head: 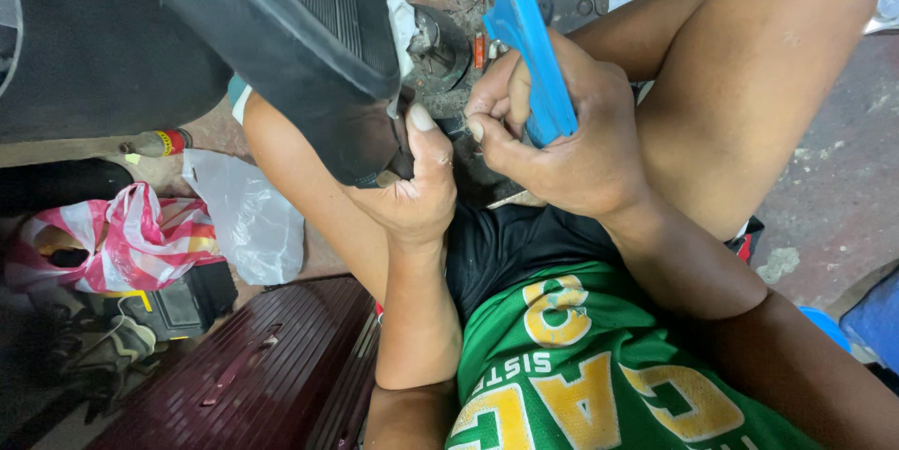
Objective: The person sits on the floor and repairs a black high-heeled shoe. They use a blue shoe tree to hold the shoe open, wipe the heel area with a white cloth, and use pliers to remove a small metal piece from the heel. The person repeats the wiping and plier actions on the same heel area.
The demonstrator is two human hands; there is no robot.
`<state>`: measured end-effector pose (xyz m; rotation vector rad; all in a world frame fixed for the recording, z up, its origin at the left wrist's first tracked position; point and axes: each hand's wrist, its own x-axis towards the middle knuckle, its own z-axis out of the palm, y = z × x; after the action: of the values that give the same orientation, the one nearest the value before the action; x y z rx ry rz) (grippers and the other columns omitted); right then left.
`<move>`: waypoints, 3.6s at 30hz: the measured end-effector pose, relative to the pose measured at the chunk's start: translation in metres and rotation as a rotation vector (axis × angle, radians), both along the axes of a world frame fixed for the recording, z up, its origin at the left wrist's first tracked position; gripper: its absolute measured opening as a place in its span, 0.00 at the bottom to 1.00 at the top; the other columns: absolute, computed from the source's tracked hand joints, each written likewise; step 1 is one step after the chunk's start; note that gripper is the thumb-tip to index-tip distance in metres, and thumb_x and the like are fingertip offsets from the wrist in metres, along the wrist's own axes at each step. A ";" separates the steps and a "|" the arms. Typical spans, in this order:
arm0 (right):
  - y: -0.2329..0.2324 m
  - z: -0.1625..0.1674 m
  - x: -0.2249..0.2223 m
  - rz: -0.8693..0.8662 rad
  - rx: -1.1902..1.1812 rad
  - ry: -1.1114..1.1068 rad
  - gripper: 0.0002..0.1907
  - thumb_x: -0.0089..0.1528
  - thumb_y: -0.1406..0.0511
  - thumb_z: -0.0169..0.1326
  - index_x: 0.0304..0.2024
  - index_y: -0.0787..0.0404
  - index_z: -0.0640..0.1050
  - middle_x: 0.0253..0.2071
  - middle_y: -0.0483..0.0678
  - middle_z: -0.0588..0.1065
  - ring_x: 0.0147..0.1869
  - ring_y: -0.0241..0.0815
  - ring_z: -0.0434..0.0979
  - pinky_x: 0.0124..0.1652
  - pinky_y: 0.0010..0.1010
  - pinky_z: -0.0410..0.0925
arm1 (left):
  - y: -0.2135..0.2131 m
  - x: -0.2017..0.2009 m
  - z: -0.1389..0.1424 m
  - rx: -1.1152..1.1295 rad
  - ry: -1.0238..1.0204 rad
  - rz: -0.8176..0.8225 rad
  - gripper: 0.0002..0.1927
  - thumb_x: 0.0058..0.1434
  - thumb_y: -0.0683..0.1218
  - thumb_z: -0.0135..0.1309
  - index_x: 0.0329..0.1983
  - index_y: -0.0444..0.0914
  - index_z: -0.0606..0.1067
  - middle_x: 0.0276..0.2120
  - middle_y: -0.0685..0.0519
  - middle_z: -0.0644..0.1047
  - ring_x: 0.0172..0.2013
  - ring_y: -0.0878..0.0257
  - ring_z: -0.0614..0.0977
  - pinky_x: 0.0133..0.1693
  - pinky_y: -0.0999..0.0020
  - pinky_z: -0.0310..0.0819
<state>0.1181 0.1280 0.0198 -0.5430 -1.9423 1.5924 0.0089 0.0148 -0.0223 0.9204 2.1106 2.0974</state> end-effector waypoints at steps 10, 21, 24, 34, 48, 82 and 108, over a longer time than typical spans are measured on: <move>0.000 -0.006 -0.008 -0.030 0.051 -0.019 0.18 0.68 0.71 0.65 0.34 0.63 0.66 0.35 0.49 0.78 0.36 0.34 0.78 0.39 0.24 0.72 | -0.003 -0.012 -0.029 -0.016 -0.496 0.007 0.11 0.68 0.43 0.52 0.48 0.30 0.74 0.35 0.54 0.76 0.29 0.66 0.75 0.30 0.70 0.74; -0.060 -0.121 0.036 -0.131 -0.345 0.034 0.15 0.72 0.60 0.53 0.38 0.66 0.74 0.29 0.43 0.70 0.32 0.30 0.67 0.34 0.23 0.61 | -0.006 -0.052 -0.145 -0.094 -0.552 0.226 0.28 0.72 0.56 0.46 0.66 0.31 0.62 0.33 0.45 0.76 0.21 0.63 0.77 0.19 0.69 0.71; -0.074 -0.152 0.029 -0.136 -0.407 -0.001 0.14 0.72 0.61 0.54 0.38 0.66 0.75 0.29 0.42 0.70 0.32 0.29 0.66 0.33 0.24 0.61 | -0.026 -0.048 -0.190 -0.175 -0.590 0.327 0.32 0.70 0.56 0.46 0.68 0.32 0.56 0.34 0.41 0.77 0.21 0.59 0.77 0.20 0.64 0.71; -0.064 -0.204 -0.013 -0.097 -0.466 -0.112 0.14 0.72 0.61 0.55 0.36 0.65 0.76 0.27 0.40 0.70 0.30 0.28 0.65 0.31 0.24 0.61 | -0.007 -0.051 -0.212 -0.368 -0.180 0.340 0.25 0.76 0.57 0.46 0.62 0.31 0.63 0.45 0.38 0.79 0.44 0.47 0.83 0.48 0.54 0.75; -0.053 -0.231 -0.002 -0.065 -0.433 -0.197 0.16 0.71 0.57 0.55 0.41 0.66 0.79 0.26 0.42 0.73 0.30 0.28 0.71 0.32 0.24 0.65 | 0.006 -0.036 -0.219 -0.380 -0.196 0.325 0.24 0.75 0.54 0.50 0.64 0.32 0.62 0.46 0.38 0.80 0.45 0.47 0.84 0.50 0.56 0.77; -0.035 -0.237 0.033 -0.191 -0.602 -0.220 0.16 0.69 0.58 0.55 0.35 0.65 0.78 0.24 0.43 0.74 0.27 0.30 0.72 0.29 0.25 0.65 | 0.053 -0.049 -0.209 -0.595 -0.163 0.309 0.23 0.73 0.54 0.49 0.60 0.33 0.63 0.41 0.34 0.82 0.43 0.37 0.83 0.42 0.48 0.75; -0.037 -0.235 -0.015 -0.082 -0.478 -0.241 0.22 0.69 0.54 0.55 0.28 0.64 0.77 0.22 0.43 0.73 0.25 0.30 0.72 0.27 0.24 0.65 | 0.036 -0.060 -0.191 0.083 -0.683 0.274 0.30 0.73 0.58 0.45 0.67 0.31 0.59 0.40 0.43 0.77 0.25 0.63 0.77 0.22 0.72 0.69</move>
<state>0.1033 0.0909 -0.2153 -1.0330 -1.6664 2.0221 -0.0511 0.0506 -0.2135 -0.1147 1.8512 2.1868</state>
